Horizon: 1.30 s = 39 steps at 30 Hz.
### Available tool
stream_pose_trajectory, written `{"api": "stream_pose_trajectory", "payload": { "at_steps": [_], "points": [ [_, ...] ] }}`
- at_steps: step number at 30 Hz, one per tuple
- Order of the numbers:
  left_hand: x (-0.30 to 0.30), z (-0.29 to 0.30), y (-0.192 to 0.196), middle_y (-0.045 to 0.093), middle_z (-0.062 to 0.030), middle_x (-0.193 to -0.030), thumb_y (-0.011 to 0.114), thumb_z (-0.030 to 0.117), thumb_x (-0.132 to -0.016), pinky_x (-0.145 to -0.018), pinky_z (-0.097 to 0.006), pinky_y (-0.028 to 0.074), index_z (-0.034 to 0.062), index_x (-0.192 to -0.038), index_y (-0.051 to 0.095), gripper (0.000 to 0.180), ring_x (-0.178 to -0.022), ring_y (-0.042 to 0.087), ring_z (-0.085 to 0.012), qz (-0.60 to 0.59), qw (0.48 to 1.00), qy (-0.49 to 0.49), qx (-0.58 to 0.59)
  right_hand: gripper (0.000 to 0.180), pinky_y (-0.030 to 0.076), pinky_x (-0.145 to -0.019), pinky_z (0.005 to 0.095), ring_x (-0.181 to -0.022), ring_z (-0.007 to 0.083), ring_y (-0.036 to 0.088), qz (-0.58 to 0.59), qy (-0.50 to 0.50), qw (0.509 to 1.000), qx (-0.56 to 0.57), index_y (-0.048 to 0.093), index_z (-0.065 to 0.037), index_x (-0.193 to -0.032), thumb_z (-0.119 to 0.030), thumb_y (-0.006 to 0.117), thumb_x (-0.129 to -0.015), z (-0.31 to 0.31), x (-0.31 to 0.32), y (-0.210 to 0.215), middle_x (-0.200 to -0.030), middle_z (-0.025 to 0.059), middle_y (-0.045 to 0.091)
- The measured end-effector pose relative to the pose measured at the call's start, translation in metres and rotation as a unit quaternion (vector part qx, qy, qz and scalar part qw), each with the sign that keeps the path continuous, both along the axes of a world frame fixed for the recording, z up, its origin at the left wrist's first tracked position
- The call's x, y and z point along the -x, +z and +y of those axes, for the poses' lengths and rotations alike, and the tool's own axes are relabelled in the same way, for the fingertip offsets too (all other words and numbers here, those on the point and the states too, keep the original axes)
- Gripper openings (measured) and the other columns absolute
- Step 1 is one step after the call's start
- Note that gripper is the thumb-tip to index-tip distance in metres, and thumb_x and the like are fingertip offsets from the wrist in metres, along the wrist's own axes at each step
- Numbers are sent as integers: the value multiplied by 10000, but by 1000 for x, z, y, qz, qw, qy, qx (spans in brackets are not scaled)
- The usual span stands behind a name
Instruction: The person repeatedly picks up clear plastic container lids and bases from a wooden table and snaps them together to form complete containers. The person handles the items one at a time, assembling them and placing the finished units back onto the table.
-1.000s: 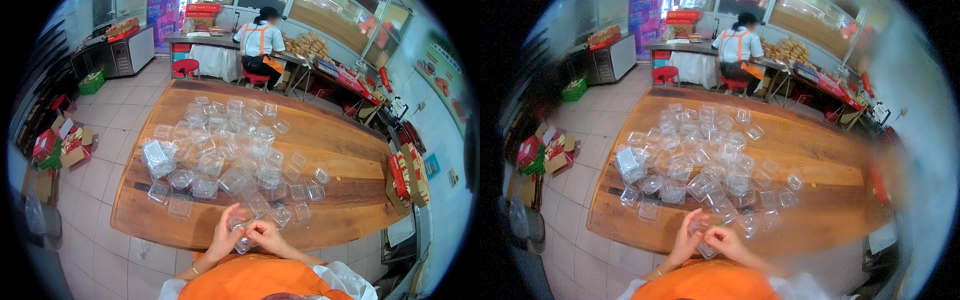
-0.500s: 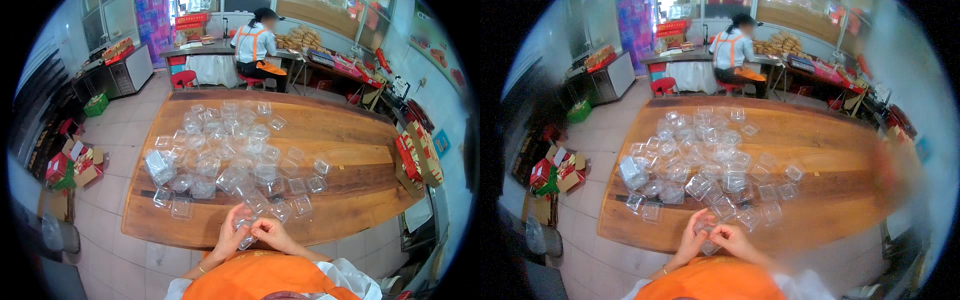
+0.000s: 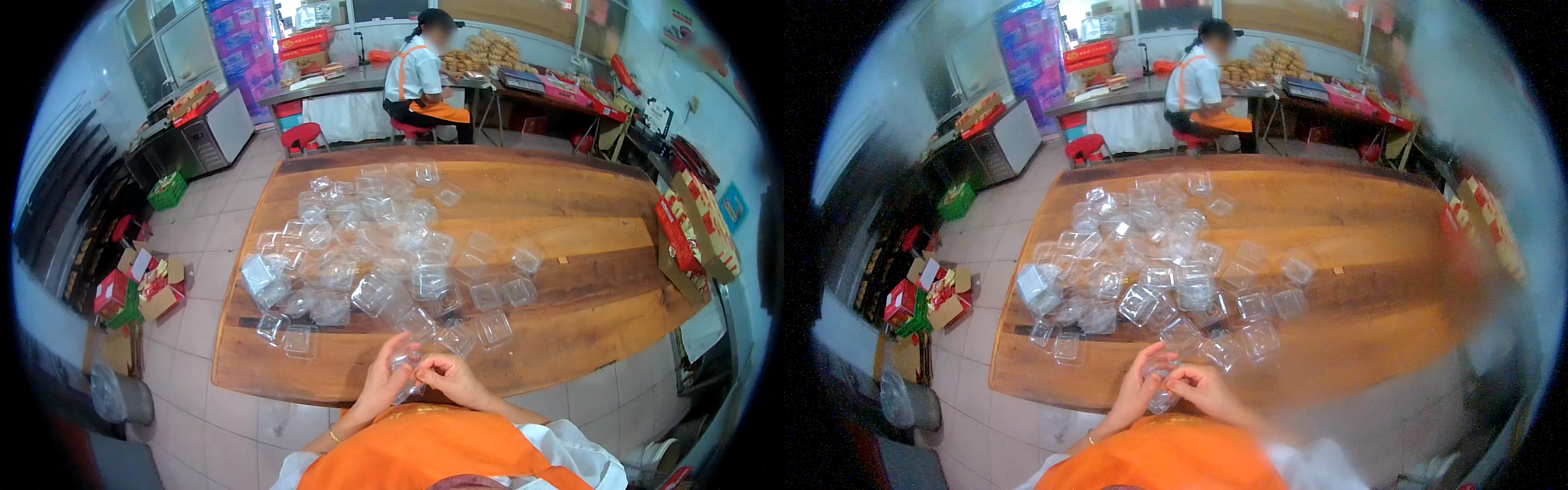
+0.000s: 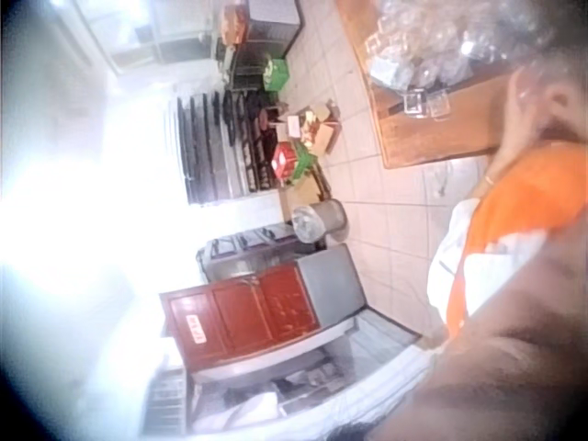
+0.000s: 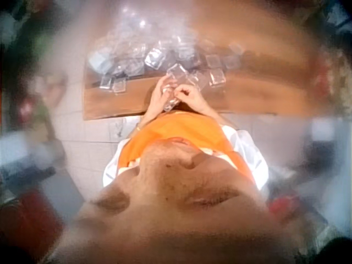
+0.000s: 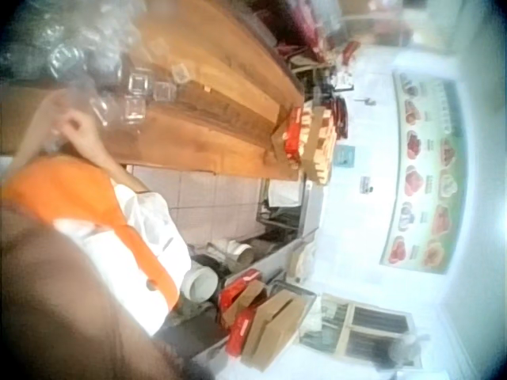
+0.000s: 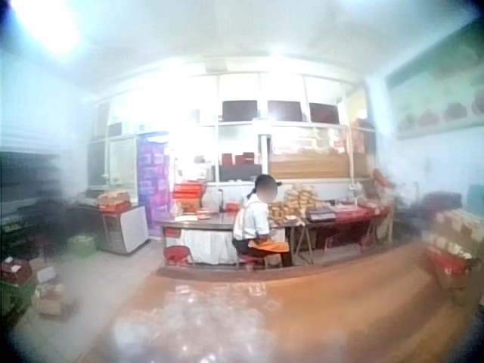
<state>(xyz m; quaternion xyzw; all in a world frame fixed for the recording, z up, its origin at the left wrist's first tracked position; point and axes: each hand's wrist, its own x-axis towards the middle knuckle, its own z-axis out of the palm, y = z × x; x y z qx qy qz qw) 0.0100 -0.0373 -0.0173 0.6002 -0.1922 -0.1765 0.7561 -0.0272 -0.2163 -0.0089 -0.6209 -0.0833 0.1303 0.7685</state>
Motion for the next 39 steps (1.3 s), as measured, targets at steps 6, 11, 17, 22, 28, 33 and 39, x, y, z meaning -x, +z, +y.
{"api": "stream_pose_trajectory", "payload": {
  "at_steps": [6,11,17,22,28,33,39],
  "points": [
    [0,-5,5,531,-140,-1299,613,359,-941,-943,-330,465,42,-1432,334,648,-1118,539,-187,44,999,-17,22,130,504,-744,255,-827,106,629,-21,-12,1000,-14,643,9,-953,-110,591,-949,-3,-1,-9,-879,41,662],
    [-2,-4,1,536,-139,-1289,622,367,-935,-942,-326,463,41,-1429,340,656,-1114,541,-187,30,999,-11,11,130,507,-731,254,-811,110,633,-27,-17,999,-19,633,11,-954,-112,591,-951,-3,-2,-7,-878,39,657],
    [-4,-3,-2,539,-130,-1287,660,265,-910,-934,-324,466,41,-1423,347,642,-1101,550,-183,3,999,12,-40,139,494,-722,246,-807,95,618,-13,-27,999,22,642,19,-930,-107,589,-949,-2,-3,-1,-864,35,654],
    [-5,-4,1,554,-129,-1273,691,210,-880,-909,-324,483,38,-1415,358,653,-1084,566,-185,-5,998,25,-63,139,474,-700,237,-785,80,587,-22,-37,998,36,648,22,-928,-101,586,-947,-1,-2,-3,-843,27,650],
    [-6,-2,1,567,-132,-1263,680,183,-869,-911,-330,485,22,-1409,364,646,-1095,569,-189,-3,996,33,-87,137,457,-674,234,-768,75,569,-18,-42,997,64,643,17,-902,-103,588,-940,0,-2,6,-832,25,641],
    [-5,-2,1,576,-136,-1254,681,180,-857,-969,-355,453,13,-1415,355,668,-1138,563,-209,-32,994,45,-96,135,458,-681,239,-777,71,566,-62,-31,993,97,647,5,-907,-103,579,-949,-3,-3,-7,-817,11,629],
    [-2,-2,18,527,-146,-1304,685,272,-867,-960,-352,457,32,-1440,328,717,-1150,534,-209,-18,993,17,-119,101,461,-656,242,-748,91,578,-57,-49,991,111,637,18,-877,-63,594,-920,-5,0,15,-802,30,622]
  ]
}}
